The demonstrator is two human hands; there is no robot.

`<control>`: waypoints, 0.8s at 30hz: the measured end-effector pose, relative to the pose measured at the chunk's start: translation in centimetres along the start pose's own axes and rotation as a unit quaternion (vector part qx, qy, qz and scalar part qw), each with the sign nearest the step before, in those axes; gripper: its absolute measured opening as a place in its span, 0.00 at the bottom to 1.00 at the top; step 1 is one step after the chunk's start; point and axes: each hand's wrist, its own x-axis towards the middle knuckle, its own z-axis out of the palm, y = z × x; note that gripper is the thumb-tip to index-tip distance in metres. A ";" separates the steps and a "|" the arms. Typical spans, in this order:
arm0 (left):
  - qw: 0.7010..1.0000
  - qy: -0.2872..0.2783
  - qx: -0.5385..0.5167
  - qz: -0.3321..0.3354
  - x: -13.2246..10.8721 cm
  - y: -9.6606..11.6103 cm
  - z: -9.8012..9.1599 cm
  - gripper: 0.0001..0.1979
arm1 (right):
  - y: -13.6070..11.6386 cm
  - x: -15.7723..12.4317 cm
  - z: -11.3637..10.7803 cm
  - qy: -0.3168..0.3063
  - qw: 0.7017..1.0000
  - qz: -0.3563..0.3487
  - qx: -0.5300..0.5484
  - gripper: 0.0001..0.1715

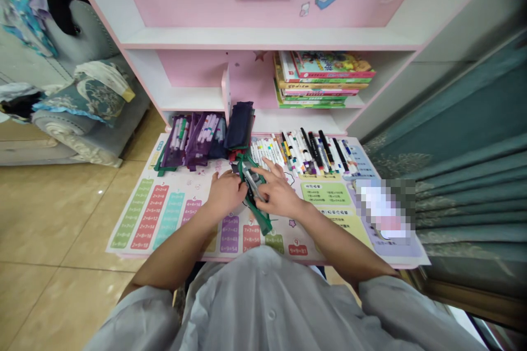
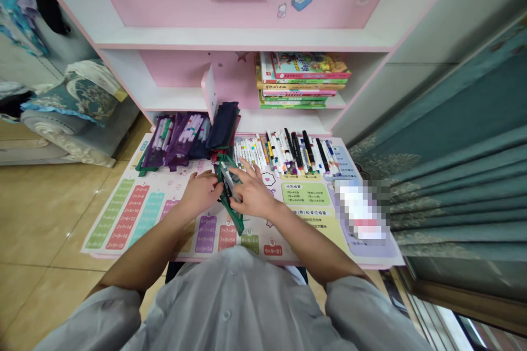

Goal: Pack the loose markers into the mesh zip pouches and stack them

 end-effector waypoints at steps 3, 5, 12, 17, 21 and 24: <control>1.000 0.003 -0.003 -0.001 0.0 0.0 0.0 0.16 | 0.1 0.0 0.1 -0.007 1.000 -0.009 0.001 0.17; 1.000 0.004 -0.005 -0.002 0.0 0.0 0.0 0.16 | 0.3 0.0 0.0 0.004 1.000 -0.011 0.004 0.16; 1.000 0.005 -0.003 0.004 0.0 -0.1 0.0 0.16 | 0.7 0.0 -2.1 -0.003 0.993 -0.040 0.109 0.12; 1.000 0.007 -0.008 0.007 0.1 -0.2 0.2 0.16 | 1.4 -0.4 -3.8 -0.156 0.976 -0.058 0.142 0.13; 1.000 0.008 -0.006 0.008 0.1 -0.2 0.2 0.16 | 2.3 -0.6 -4.6 -0.185 0.971 -0.040 0.146 0.18; 1.000 0.006 -0.006 0.008 0.1 -0.1 0.2 0.16 | 2.3 -0.6 -4.9 -0.208 0.965 -0.037 0.158 0.19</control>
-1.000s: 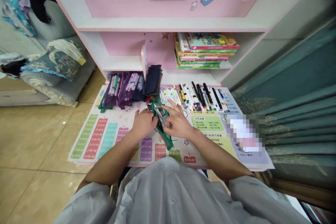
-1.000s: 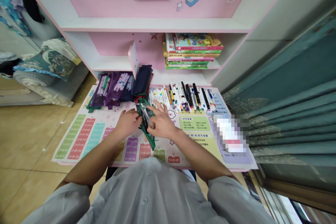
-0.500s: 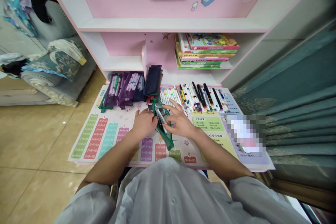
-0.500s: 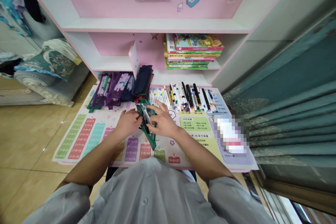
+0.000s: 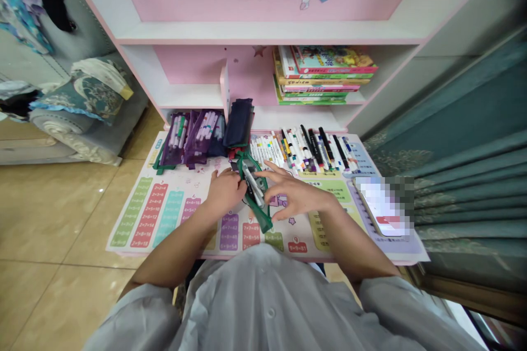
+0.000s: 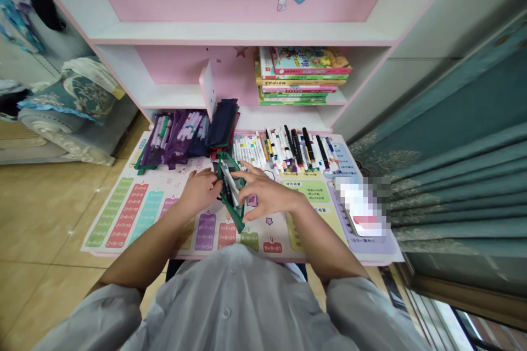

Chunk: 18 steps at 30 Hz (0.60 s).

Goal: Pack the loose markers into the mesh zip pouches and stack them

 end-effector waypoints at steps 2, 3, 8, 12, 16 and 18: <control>1.000 0.001 -0.002 0.000 0.0 0.0 0.0 0.16 | -0.3 0.0 -0.1 -0.022 1.000 0.008 0.011 0.17; 1.000 0.002 -0.003 0.001 0.0 0.0 0.0 0.16 | -0.5 0.1 -0.1 -0.030 0.999 0.014 0.015 0.14; 1.000 0.003 -0.004 0.002 0.0 0.1 -0.1 0.16 | -1.4 0.3 -0.2 -0.063 0.997 0.047 0.007 0.05; 1.000 0.004 -0.006 0.002 -0.1 0.1 -0.1 0.16 | -1.3 0.2 -0.5 -0.093 0.994 0.061 0.001 0.11; 1.000 0.006 -0.008 0.003 0.0 0.1 0.0 0.16 | -1.0 0.3 -0.4 -0.092 0.995 0.045 -0.006 0.08; 1.000 0.001 -0.005 0.008 0.0 0.2 0.0 0.16 | -1.0 0.5 0.0 -0.083 0.996 0.015 -0.007 0.07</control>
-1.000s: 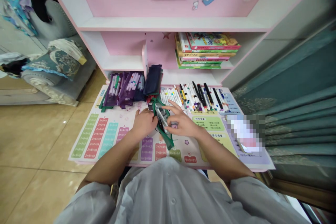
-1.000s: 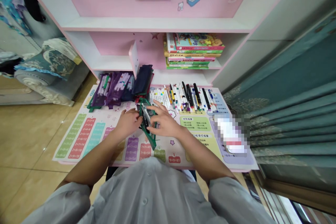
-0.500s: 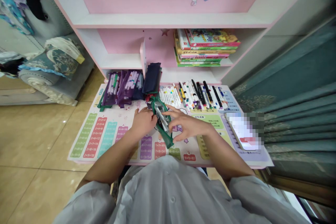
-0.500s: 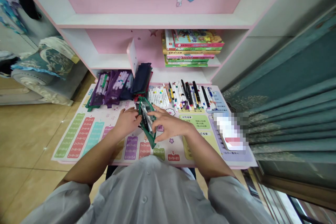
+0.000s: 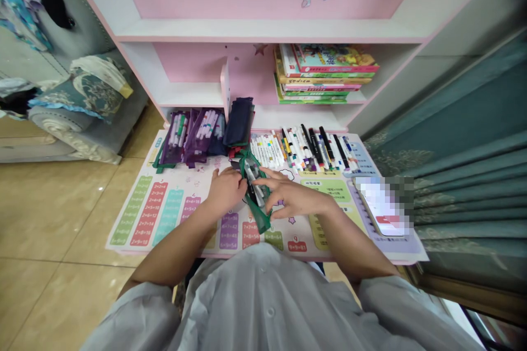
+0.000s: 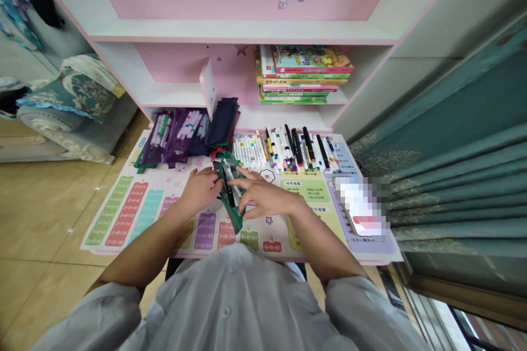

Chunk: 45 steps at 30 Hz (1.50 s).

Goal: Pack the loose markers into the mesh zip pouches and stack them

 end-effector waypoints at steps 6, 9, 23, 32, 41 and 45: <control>1.000 -0.014 -0.022 0.014 0.0 0.0 -0.2 0.17 | -1.1 1.6 2.4 0.102 0.988 -0.110 -0.038 0.08; 0.999 -0.007 -0.031 0.014 0.0 0.0 -0.5 0.19 | -1.4 2.1 3.3 0.164 0.979 -0.108 -0.059 0.07; 0.991 -0.032 -0.122 0.047 -0.5 0.1 -0.7 0.24 | -1.5 2.1 3.5 0.280 0.958 -0.028 -0.056 0.10; 0.996 -0.020 -0.072 0.042 -0.6 -0.2 -1.3 0.29 | -0.6 2.4 3.7 0.315 0.947 0.005 -0.057 0.08; 0.999 -0.006 -0.028 0.022 -0.9 -0.3 -1.1 0.27 | -0.4 2.5 3.5 0.327 0.941 0.047 -0.078 0.11; 0.998 -0.040 -0.031 0.047 -0.9 -0.1 -0.9 0.24 | -0.5 2.6 3.6 0.325 0.942 0.047 -0.070 0.12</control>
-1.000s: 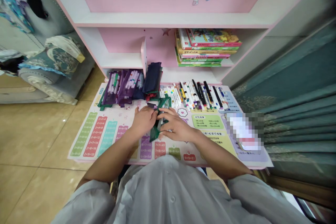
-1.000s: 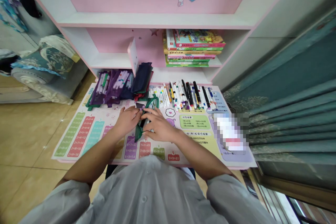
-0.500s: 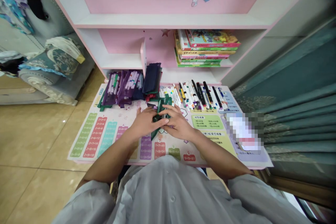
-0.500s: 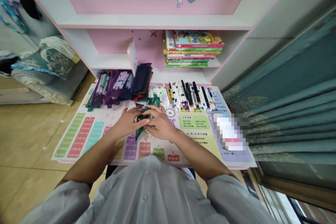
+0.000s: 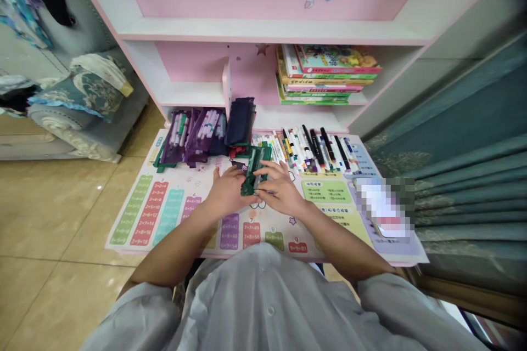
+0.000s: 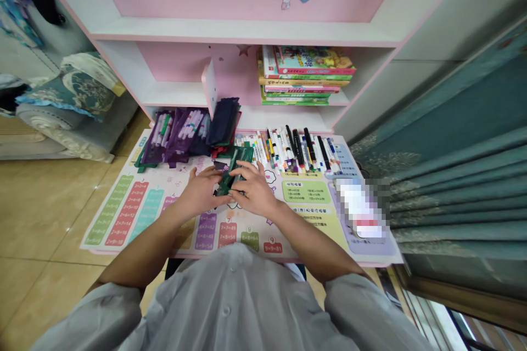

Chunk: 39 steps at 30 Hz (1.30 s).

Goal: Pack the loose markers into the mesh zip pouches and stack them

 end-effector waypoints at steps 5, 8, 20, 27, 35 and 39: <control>1.000 -0.011 0.007 0.009 0.0 0.2 0.5 0.17 | 0.1 0.0 0.8 0.006 1.000 -0.010 -0.001 0.10; 1.000 0.004 0.009 0.011 -0.1 0.2 0.4 0.18 | 0.2 0.3 0.9 0.012 1.000 -0.020 -0.003 0.10; 0.991 0.129 -0.002 -0.039 -0.6 0.4 0.1 0.10 | 0.1 1.8 0.2 0.047 0.998 -0.033 -0.011 0.11; 0.998 0.063 0.014 0.006 -0.7 0.3 0.1 0.10 | 0.3 1.2 1.2 0.063 0.997 -0.043 -0.006 0.11; 0.996 0.083 0.034 0.006 -0.9 0.0 -0.1 0.10 | 0.6 0.9 2.0 0.106 0.994 -0.026 0.031 0.09; 0.997 0.064 0.044 0.010 -0.9 0.0 -0.4 0.10 | 0.4 1.0 1.9 0.103 0.994 -0.027 0.033 0.09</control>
